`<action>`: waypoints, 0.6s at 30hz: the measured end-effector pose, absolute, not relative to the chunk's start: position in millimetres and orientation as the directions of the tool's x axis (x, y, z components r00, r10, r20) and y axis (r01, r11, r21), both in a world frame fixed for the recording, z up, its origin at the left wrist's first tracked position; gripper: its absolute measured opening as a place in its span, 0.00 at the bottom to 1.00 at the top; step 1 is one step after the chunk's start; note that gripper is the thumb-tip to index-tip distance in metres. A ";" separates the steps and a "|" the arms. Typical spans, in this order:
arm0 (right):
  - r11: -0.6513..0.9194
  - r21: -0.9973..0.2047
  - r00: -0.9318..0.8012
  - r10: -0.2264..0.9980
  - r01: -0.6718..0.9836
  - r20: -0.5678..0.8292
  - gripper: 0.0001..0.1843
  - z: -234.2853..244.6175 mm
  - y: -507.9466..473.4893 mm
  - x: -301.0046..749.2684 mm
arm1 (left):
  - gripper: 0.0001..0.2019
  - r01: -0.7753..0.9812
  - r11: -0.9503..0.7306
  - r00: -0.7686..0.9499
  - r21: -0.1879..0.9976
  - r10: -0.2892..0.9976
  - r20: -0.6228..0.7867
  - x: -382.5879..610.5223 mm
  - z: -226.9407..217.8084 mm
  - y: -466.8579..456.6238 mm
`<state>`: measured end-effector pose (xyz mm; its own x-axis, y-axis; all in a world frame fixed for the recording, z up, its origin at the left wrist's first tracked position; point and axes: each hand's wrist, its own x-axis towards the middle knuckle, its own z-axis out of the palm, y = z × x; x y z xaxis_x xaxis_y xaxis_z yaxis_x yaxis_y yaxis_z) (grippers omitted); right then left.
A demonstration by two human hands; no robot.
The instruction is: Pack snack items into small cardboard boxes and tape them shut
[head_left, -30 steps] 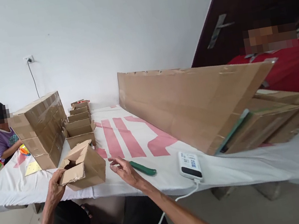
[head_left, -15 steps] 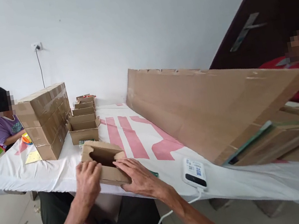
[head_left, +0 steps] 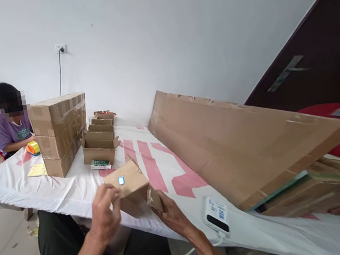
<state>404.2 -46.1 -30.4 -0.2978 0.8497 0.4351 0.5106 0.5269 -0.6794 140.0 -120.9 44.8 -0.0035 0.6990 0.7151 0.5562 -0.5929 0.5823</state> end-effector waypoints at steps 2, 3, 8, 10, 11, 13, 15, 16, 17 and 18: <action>0.515 -0.706 -0.304 0.857 0.486 0.415 0.17 -27.5 -50.2 403.5 | 0.09 0.546 -0.524 -0.064 0.654 0.751 0.657 118.9 38.4 -106.1; 0.514 -0.713 -0.308 0.858 0.477 0.412 0.16 -25.7 -52.1 402.5 | 0.11 0.532 -0.513 -0.046 0.673 0.777 0.628 110.1 36.3 -98.9; 0.545 -0.697 -0.343 0.837 0.465 0.426 0.13 -19.3 -57.4 399.3 | 0.19 0.489 -0.527 0.066 0.695 0.817 0.573 88.2 40.4 -75.9; 0.549 -0.693 -0.352 0.835 0.467 0.423 0.14 -19.1 -58.1 399.8 | 0.19 0.472 -0.539 0.091 0.698 0.817 0.569 86.2 45.6 -72.4; 0.547 -0.694 -0.357 0.835 0.467 0.418 0.14 -19.1 -58.5 400.0 | 0.18 0.460 -0.543 0.106 0.702 0.819 0.564 85.8 48.0 -71.4; 0.543 -0.701 -0.369 0.837 0.462 0.405 0.14 -19.1 -59.7 400.0 | 0.18 0.433 -0.554 0.143 0.711 0.821 0.553 85.4 51.6 -70.6; 0.541 -0.710 -0.374 0.837 0.451 0.400 0.14 -18.4 -61.1 399.2 | 0.18 0.412 -0.567 0.175 0.713 0.817 0.549 85.2 53.5 -71.0; 0.541 -0.713 -0.376 0.836 0.446 0.400 0.14 -17.8 -61.8 398.7 | 0.18 0.406 -0.575 0.182 0.710 0.812 0.554 85.2 53.8 -71.5; 0.543 -0.715 -0.375 0.835 0.440 0.404 0.15 -17.1 -62.4 398.1 | 0.17 0.405 -0.583 0.186 0.704 0.807 0.561 85.3 53.8 -72.1; 0.546 -0.716 -0.374 0.833 0.435 0.408 0.15 -16.5 -62.8 397.6 | 0.15 0.409 -0.589 0.187 0.697 0.802 0.567 85.3 53.7 -72.9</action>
<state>397.6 -62.8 -16.5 -0.3738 0.8329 0.4082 0.4352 0.5461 -0.7158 85.3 -72.9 53.7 0.1874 0.8018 0.5674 0.4086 -0.5889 0.6973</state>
